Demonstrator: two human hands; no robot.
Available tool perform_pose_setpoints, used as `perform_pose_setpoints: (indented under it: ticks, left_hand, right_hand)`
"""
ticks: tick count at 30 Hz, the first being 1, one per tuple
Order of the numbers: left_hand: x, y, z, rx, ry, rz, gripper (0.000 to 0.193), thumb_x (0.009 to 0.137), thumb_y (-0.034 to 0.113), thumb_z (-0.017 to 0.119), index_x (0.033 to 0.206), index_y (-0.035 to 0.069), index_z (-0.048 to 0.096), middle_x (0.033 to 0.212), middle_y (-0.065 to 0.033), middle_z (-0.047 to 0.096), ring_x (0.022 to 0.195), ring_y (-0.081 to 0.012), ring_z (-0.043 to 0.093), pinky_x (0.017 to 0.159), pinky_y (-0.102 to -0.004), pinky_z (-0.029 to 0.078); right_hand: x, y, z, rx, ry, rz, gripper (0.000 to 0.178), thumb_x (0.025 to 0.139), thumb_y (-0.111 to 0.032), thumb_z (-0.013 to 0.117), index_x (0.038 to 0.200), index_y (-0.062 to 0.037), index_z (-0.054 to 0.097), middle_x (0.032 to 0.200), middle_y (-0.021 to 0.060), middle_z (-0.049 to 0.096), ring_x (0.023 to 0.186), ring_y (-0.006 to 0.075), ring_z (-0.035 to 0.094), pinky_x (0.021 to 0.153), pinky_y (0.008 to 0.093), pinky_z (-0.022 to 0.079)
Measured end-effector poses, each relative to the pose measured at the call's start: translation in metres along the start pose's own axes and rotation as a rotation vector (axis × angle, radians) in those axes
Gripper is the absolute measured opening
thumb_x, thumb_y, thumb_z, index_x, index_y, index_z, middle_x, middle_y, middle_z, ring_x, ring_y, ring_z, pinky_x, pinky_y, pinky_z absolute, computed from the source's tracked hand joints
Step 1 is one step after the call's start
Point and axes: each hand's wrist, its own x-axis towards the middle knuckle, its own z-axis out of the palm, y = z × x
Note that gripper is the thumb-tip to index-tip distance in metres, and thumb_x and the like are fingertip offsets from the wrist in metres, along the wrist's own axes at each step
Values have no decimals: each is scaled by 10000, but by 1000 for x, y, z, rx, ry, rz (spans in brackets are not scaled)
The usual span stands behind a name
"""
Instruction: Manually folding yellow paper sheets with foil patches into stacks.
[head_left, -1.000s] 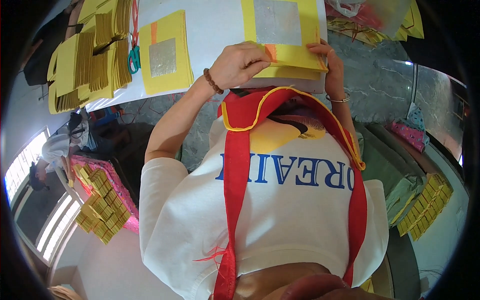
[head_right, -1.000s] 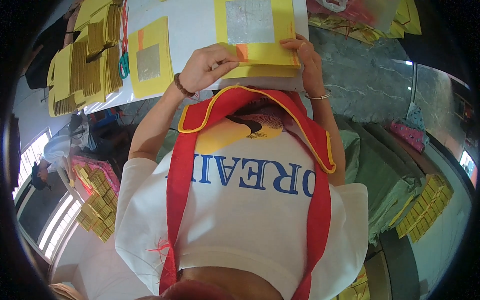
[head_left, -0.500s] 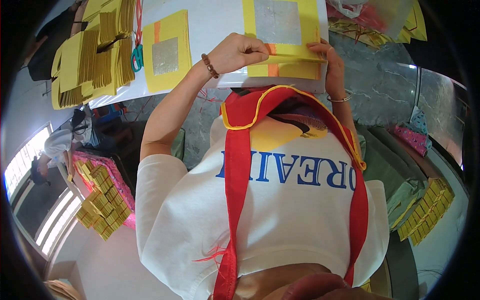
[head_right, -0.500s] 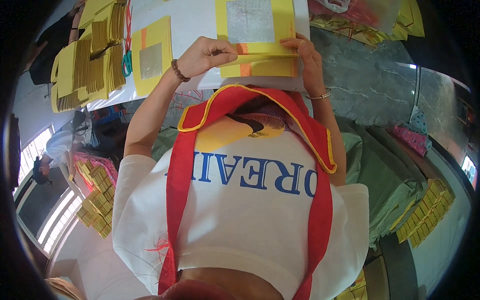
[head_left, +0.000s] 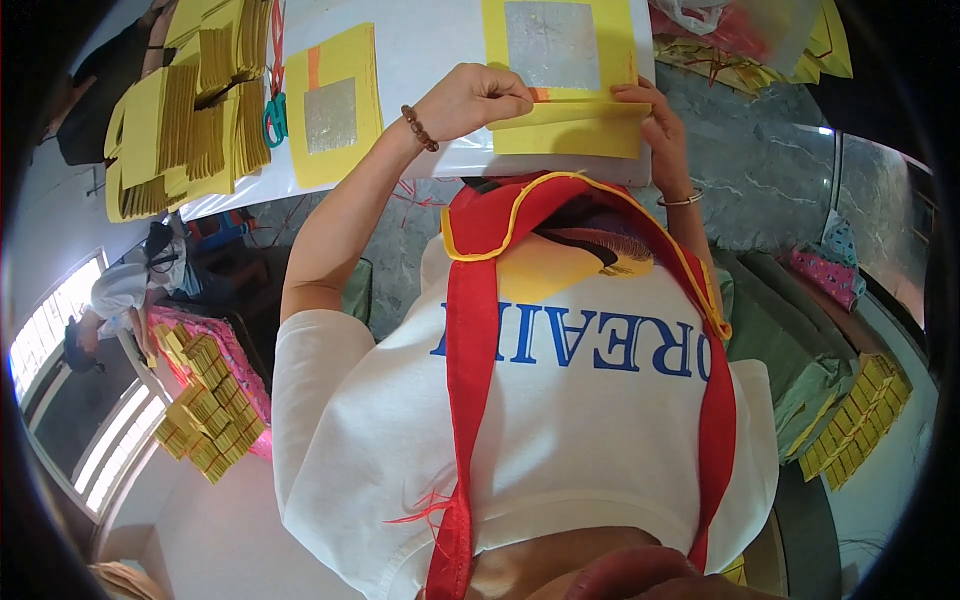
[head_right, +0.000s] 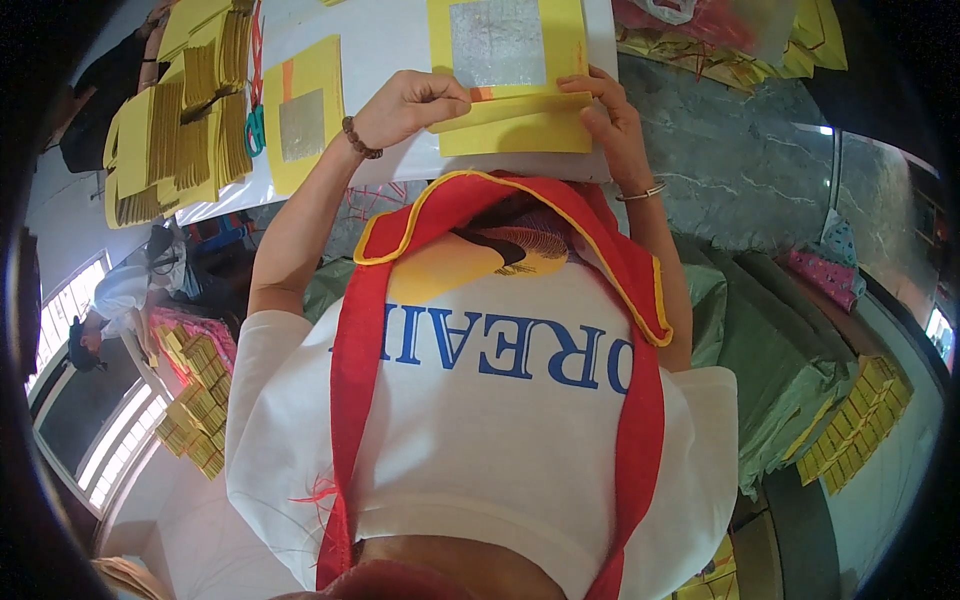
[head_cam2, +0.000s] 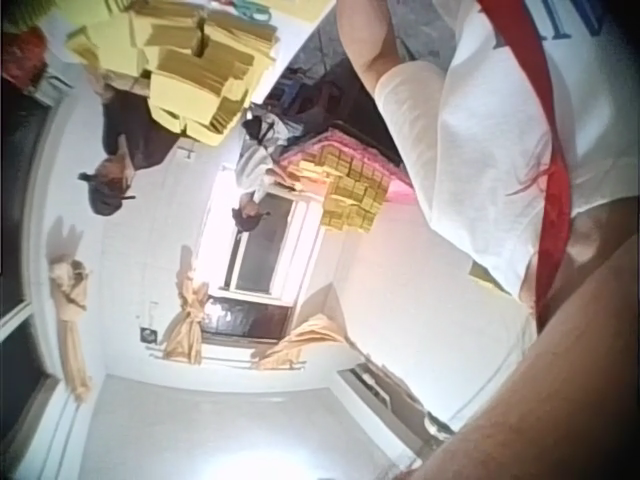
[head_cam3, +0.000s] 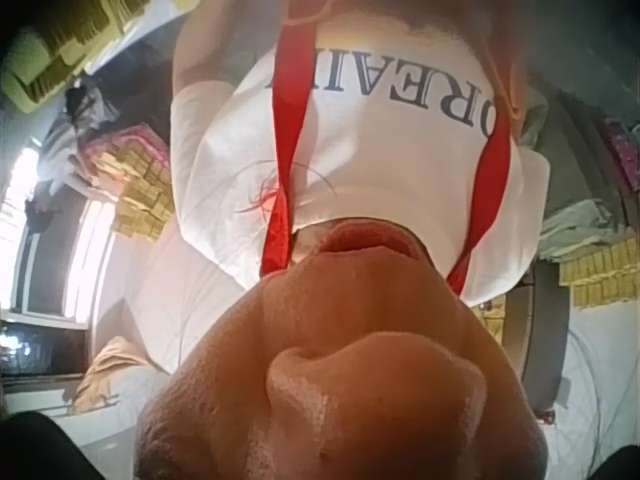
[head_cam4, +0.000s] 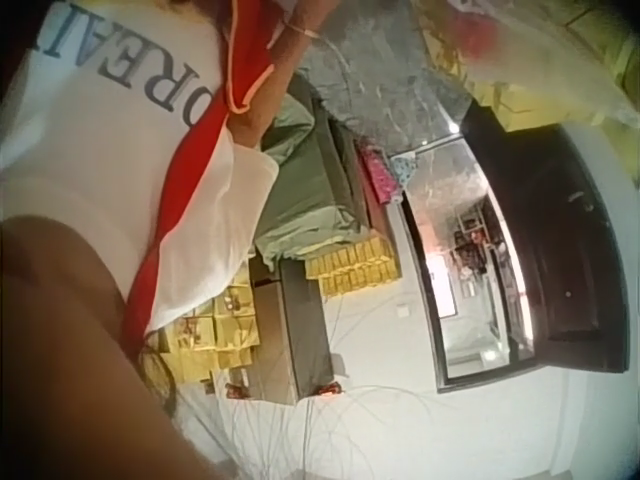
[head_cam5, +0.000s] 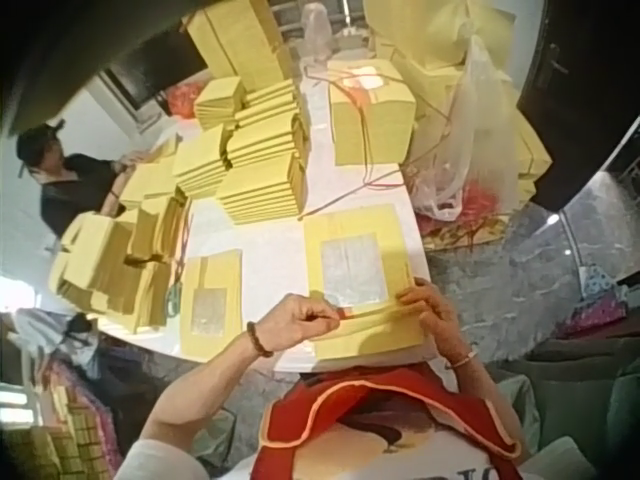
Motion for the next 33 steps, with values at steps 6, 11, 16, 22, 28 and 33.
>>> perform_pose_setpoints:
  ticks: [6, 11, 16, 22, 28, 33]
  left_hand:
    - [-2, 0, 0, -16, -13, 27, 201, 842, 192, 589, 863, 8, 667, 652, 21, 548, 596, -46, 447, 531, -218, 377]
    - [-3, 2, 0, 16, -25, 31, 225, 855, 202, 572, 885, -2, 661, 676, 10, 559, 618, -53, 461, 552, -220, 390]
    - [-4, 2, 1, 4, -19, 44, 235, 862, 202, 561, 892, -10, 656, 686, 3, 562, 617, -55, 460, 549, -223, 388]
    - [-3, -2, -1, 5, -40, 51, 237, 864, 202, 555, 896, -9, 656, 678, 5, 553, 605, -55, 451, 534, -225, 380]
    - [-5, 1, -1, 52, -31, 45, 211, 891, 183, 539, 901, -1, 641, 685, 37, 536, 627, -28, 453, 547, -196, 367]
    - [-9, 2, 9, 100, -19, 59, 200, 893, 181, 550, 964, 18, 641, 714, 21, 556, 631, -39, 459, 562, -204, 391]
  right_hand:
    - [-1, -3, 3, -130, -13, 39, 403, 685, -10, 671, 1066, -120, 595, 1169, 11, 576, 1266, 224, 367, 1042, 345, 298]
    - [-1, 2, 1, -119, -22, 39, 418, 687, 25, 655, 1074, -120, 592, 1173, 9, 575, 1266, 226, 371, 1045, 343, 300]
    - [-2, 2, 2, -97, -15, 45, 380, 714, -13, 670, 1072, -113, 592, 1179, 11, 571, 1260, 218, 382, 1035, 340, 315]
    - [-1, 3, 1, -94, -14, 46, 374, 719, -27, 675, 1074, -115, 593, 1184, 13, 567, 1265, 216, 375, 1031, 337, 320]
    - [-2, 3, 0, -74, -32, 57, 393, 716, -28, 674, 1090, -117, 590, 1193, 15, 563, 1276, 219, 354, 1042, 338, 303]
    - [-2, 1, -1, -25, -40, 75, 350, 745, -41, 664, 1083, -105, 601, 1207, 26, 552, 1257, 217, 373, 1025, 331, 318]
